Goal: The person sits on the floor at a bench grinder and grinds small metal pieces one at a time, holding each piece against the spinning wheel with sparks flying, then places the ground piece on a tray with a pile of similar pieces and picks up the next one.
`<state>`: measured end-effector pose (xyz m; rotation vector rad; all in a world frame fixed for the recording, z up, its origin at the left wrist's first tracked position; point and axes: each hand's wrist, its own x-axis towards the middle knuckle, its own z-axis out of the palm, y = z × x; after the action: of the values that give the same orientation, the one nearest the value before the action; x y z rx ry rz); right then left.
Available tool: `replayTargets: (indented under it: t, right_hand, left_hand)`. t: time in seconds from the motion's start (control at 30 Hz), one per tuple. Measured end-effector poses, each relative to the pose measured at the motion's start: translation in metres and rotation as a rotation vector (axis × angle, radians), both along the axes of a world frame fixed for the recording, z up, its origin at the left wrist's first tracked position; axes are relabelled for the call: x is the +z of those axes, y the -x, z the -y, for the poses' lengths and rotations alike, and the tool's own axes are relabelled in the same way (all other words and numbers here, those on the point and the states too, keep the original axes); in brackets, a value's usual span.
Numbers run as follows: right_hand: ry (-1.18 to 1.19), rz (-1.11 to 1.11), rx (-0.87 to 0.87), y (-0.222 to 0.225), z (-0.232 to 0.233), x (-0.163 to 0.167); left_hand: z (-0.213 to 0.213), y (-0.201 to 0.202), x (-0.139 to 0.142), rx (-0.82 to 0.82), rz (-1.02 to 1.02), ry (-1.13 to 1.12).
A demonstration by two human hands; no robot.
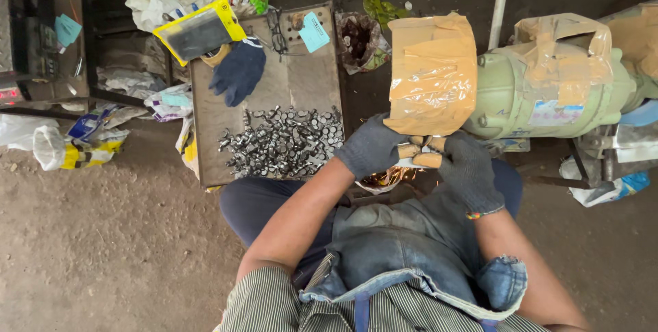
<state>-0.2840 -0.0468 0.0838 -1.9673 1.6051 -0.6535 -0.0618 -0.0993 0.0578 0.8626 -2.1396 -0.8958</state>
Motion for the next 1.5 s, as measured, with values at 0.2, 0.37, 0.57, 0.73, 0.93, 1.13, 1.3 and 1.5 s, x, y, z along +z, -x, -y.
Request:
replayTargets:
  t: [0.2, 0.37, 0.57, 0.73, 0.93, 1.13, 1.3, 1.5]
  right_hand:
    - [0.024, -0.046, -0.074, 0.0, 0.002, -0.024]
    - [0.106, 0.029, -0.013, -0.001, -0.017, -0.003]
    - [0.029, -0.111, 0.116, -0.01, -0.07, -0.006]
    - [-0.033, -0.168, 0.111, -0.015, -0.075, -0.021]
    - [-0.263, 0.042, -0.039, -0.019, -0.06, 0.006]
    - [-0.482, 0.521, -0.121, -0.019, -0.057, 0.035]
    - [-0.585, 0.57, -0.301, -0.009, -0.05, 0.043]
    - [0.034, -0.076, -0.127, -0.007, -0.02, 0.014]
  left_hand:
    - [-0.004, -0.004, -0.006, 0.057, 0.063, 0.037]
    - [-0.034, -0.001, 0.001, 0.104, 0.17, 0.089]
    - [-0.105, -0.029, -0.017, 0.082, 0.228, 0.041]
    - [-0.093, -0.075, -0.046, 0.502, 0.921, -0.227]
    - [-0.075, -0.085, -0.044, 0.556, 0.812, -0.332]
    - [-0.103, -0.024, 0.002, 0.263, -0.253, -0.192]
    - [-0.086, 0.012, 0.025, 0.257, -0.178, 0.055]
    - [-0.038, 0.011, 0.019, 0.307, 0.129, -0.011]
